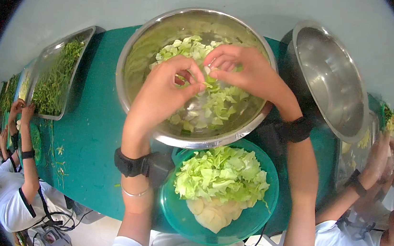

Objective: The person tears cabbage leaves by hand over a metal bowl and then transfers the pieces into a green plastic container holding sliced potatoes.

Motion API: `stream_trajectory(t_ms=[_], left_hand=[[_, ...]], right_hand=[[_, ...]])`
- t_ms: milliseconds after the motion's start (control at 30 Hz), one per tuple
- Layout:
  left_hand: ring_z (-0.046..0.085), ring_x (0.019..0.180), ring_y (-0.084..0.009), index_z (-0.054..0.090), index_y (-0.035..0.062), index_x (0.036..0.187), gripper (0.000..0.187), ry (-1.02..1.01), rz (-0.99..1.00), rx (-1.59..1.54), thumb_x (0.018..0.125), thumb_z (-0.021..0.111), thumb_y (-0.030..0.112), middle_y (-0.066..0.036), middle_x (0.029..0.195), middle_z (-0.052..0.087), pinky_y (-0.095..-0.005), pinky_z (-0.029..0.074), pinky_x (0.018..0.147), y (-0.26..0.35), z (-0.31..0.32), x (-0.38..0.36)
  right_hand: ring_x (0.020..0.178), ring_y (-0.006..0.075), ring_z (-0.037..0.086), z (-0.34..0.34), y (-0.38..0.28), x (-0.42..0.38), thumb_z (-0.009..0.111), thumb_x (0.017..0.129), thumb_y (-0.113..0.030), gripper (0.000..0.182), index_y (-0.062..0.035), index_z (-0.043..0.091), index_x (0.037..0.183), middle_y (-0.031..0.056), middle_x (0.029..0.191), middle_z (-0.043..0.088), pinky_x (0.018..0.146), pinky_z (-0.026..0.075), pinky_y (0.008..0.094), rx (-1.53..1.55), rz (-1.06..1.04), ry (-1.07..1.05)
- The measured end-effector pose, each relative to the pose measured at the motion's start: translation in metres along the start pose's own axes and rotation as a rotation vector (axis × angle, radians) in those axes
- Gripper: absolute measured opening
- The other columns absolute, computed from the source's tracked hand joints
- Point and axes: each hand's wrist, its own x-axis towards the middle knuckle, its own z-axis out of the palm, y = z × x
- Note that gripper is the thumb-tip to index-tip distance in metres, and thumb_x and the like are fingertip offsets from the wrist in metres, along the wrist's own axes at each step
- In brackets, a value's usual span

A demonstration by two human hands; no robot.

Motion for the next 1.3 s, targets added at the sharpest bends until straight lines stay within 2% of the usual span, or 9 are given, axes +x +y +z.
stream_trajectory(t_ms=[67, 267, 567, 667, 967, 1067, 1167, 1300], left_hand=[[0.060, 0.070, -0.0144, 0.061, 0.0010, 0.079, 0.008, 0.011, 0.023, 0.013, 0.075, 0.067, 0.001, -0.006, 0.078, 0.064, -0.0283, 0.047, 0.068, -0.001, 0.001, 0.001], [0.060, 0.068, -0.0143, 0.059, 0.0002, 0.076, 0.009, -0.047, -0.055, -0.095, 0.074, 0.068, 0.000, -0.006, 0.073, 0.062, -0.0281, 0.047, 0.068, 0.002, 0.001, 0.000], [0.058, 0.067, -0.0130, 0.056, 0.0003, 0.078, 0.010, 0.004, -0.075, -0.050, 0.076, 0.066, 0.000, -0.005, 0.071, 0.060, -0.0275, 0.047, 0.067, 0.003, 0.000, 0.000], [0.058, 0.066, -0.0125, 0.056, 0.0008, 0.080, 0.010, 0.051, -0.072, -0.086, 0.076, 0.065, 0.000, -0.004, 0.072, 0.059, -0.0269, 0.047, 0.066, 0.001, 0.003, 0.000], [0.058, 0.067, -0.0112, 0.057, 0.0020, 0.089, 0.014, 0.087, -0.021, -0.036, 0.077, 0.063, -0.003, -0.003, 0.076, 0.058, -0.0258, 0.047, 0.064, 0.001, 0.002, -0.001], [0.059, 0.068, -0.0116, 0.056, 0.0020, 0.089, 0.015, 0.119, -0.029, 0.003, 0.077, 0.063, -0.004, -0.004, 0.078, 0.059, -0.0256, 0.047, 0.064, 0.004, -0.001, 0.000], [0.059, 0.069, -0.0116, 0.056, 0.0018, 0.089, 0.015, 0.130, -0.041, 0.007, 0.077, 0.062, -0.005, -0.004, 0.081, 0.059, -0.0253, 0.047, 0.064, 0.006, -0.001, 0.000], [0.058, 0.068, -0.0107, 0.056, 0.0021, 0.088, 0.015, 0.123, -0.057, -0.015, 0.077, 0.063, -0.005, -0.003, 0.080, 0.058, -0.0245, 0.046, 0.064, 0.011, -0.001, -0.001]], right_hand=[[0.079, 0.0104, 0.061, -0.003, -0.010, -0.001, 0.064, 0.082, -0.015, 0.023, -0.0034, 0.062, 0.102, 0.0030, 0.082, 0.066, 0.074, 0.046, 0.0252, 0.087, 0.081, -0.075], [0.079, 0.0106, 0.062, -0.005, -0.020, -0.002, 0.066, 0.080, -0.015, 0.025, -0.0044, 0.062, 0.103, 0.0047, 0.080, 0.069, 0.075, 0.046, 0.0260, 0.148, 0.091, -0.145], [0.079, 0.0096, 0.063, -0.006, -0.018, -0.002, 0.063, 0.082, -0.012, 0.028, -0.0045, 0.061, 0.109, 0.0054, 0.082, 0.069, 0.074, 0.046, 0.0245, 0.124, 0.049, -0.157], [0.079, 0.0100, 0.063, -0.005, -0.015, -0.002, 0.062, 0.083, -0.012, 0.028, -0.0032, 0.060, 0.109, 0.0052, 0.082, 0.068, 0.073, 0.047, 0.0247, 0.204, 0.101, -0.135], [0.080, 0.0122, 0.063, -0.008, -0.012, -0.004, 0.061, 0.084, -0.011, 0.022, 0.0005, 0.061, 0.103, 0.0073, 0.089, 0.067, 0.074, 0.047, 0.0260, 0.243, 0.118, -0.056], [0.082, 0.0128, 0.063, -0.008, -0.008, -0.004, 0.063, 0.084, -0.012, 0.019, 0.0008, 0.062, 0.099, 0.0079, 0.090, 0.067, 0.076, 0.046, 0.0261, 0.301, 0.077, 0.003], [0.079, 0.0108, 0.062, -0.004, -0.002, -0.004, 0.064, 0.083, -0.013, 0.017, 0.0009, 0.064, 0.093, 0.0077, 0.085, 0.067, 0.071, 0.049, 0.0241, 0.307, -0.033, 0.072], [0.075, 0.0107, 0.058, -0.005, -0.006, -0.005, 0.066, 0.081, -0.016, 0.017, -0.0039, 0.066, 0.092, 0.0038, 0.084, 0.066, 0.068, 0.045, 0.0245, 0.147, -0.086, 0.035]])
